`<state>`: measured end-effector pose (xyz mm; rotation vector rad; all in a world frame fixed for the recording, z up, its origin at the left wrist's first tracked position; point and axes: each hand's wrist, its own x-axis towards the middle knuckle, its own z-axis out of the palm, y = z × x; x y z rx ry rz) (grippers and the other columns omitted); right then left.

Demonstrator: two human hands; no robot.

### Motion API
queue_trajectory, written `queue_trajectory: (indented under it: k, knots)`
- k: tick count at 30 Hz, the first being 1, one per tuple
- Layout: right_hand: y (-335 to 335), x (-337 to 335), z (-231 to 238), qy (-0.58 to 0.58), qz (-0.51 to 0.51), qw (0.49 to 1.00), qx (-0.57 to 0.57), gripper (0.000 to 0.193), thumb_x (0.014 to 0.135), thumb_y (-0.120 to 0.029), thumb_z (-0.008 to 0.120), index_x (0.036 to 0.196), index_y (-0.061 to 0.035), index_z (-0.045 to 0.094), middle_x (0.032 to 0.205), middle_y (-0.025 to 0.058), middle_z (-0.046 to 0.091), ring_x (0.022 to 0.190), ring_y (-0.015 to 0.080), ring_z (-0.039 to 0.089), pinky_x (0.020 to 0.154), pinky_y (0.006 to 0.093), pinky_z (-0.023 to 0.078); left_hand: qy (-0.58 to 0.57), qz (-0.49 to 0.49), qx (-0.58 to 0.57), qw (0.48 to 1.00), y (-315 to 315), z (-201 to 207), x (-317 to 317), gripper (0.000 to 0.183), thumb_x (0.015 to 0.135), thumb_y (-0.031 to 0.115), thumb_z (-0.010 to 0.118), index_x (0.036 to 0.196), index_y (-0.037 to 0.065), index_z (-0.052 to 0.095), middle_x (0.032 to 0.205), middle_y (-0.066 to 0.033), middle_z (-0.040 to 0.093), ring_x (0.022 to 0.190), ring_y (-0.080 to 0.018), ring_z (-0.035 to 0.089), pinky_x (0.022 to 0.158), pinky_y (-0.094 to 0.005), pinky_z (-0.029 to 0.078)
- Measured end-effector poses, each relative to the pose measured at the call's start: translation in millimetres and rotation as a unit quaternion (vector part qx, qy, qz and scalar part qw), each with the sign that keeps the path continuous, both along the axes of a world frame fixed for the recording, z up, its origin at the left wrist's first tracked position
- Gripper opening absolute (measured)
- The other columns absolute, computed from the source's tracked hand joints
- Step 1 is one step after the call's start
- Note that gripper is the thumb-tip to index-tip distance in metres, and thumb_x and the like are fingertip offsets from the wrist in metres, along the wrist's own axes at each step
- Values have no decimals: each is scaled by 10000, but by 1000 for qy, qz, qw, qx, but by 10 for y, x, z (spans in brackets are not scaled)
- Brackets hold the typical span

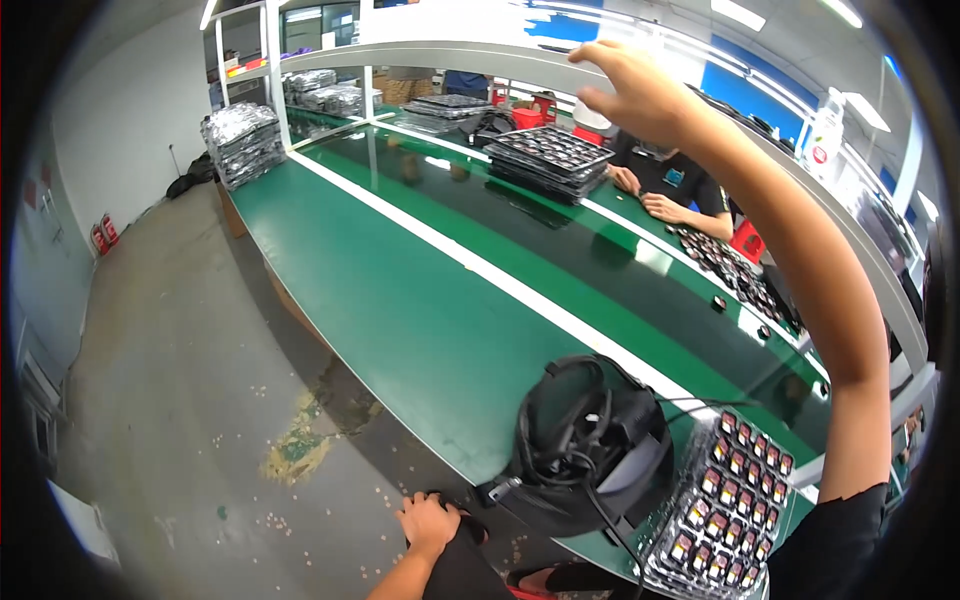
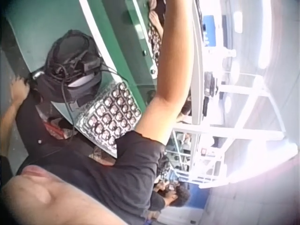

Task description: Assembling small electronic components into plastic trays and applying stickers or labels.

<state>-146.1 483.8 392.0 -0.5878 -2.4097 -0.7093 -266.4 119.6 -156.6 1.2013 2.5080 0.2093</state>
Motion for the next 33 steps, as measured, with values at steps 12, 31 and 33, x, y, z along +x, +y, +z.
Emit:
queue_trajectory:
  k: [12, 31, 33]
  knots:
    - [1534, -1962, 1094, 74, -50, 995, -49, 640, 905, -516, 664, 1346, -54, 620, 1300, 275, 647, 1210, 428, 608, 1042, 466, 488, -90, 70, -43, 993, 80, -202, -444, 414, 885, 372, 545, 1131, 137, 782, 1224, -64, 703, 1222, -303, 561, 1046, -463, 422]
    - [2231, -2436, 1441, 157, -175, 964, -124, 512, 839, -404, 766, 1179, -43, 638, 1123, 197, 693, 919, 369, 707, 698, 485, 604, -116, 122, -22, 985, 207, -404, -738, 340, 832, 376, 598, 995, 159, 802, 1125, -52, 728, 1146, -307, 603, 985, -464, 449]
    - [2210, -2360, 1451, 159, -132, 977, -60, 469, 843, -382, 758, 1146, -42, 650, 1097, 199, 697, 907, 366, 707, 703, 475, 600, -119, 119, -16, 986, 232, -407, -744, 341, 834, 373, 596, 998, 159, 804, 1120, -51, 730, 1144, -309, 605, 984, -462, 450]
